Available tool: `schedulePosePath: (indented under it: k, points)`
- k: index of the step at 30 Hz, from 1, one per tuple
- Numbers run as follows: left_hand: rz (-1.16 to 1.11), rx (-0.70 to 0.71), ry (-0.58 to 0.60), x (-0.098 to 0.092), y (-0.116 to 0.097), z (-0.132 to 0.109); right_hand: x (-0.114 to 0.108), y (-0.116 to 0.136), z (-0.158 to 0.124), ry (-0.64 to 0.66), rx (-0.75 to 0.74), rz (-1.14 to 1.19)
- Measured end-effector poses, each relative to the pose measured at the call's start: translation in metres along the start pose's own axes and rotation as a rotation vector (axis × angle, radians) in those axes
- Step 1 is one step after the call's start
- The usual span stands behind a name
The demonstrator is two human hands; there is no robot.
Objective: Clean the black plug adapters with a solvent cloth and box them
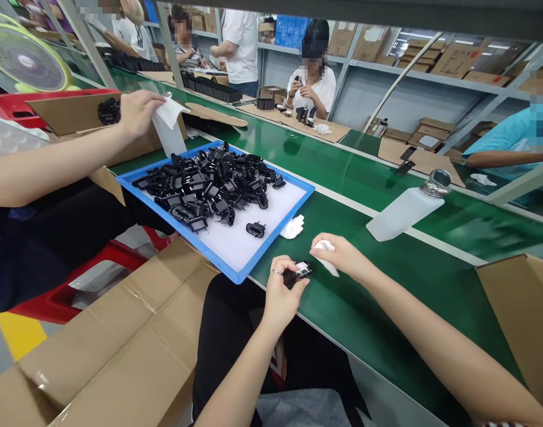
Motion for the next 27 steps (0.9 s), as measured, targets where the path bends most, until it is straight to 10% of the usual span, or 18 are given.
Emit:
schedulePosePath:
  k: [6, 27]
  points:
    - [0.069, 0.028, -0.008, 0.003, 0.001, -0.004, 0.003, 0.004, -0.009, 0.151, 0.029, -0.137]
    - [0.507, 0.442, -0.047, 0.011, 0.003, -0.013, 0.014, 0.001, -0.015, -0.001, -0.203, -0.448]
Point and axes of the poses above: each hand's wrist, its own z-axis towards the middle knuckle, its own x-axis out of the palm, y = z × x, the point moved 2 cm from there along z, towards the middle knuckle, and after that the axes turned 6 degrees about z, right-handed, at the moved point
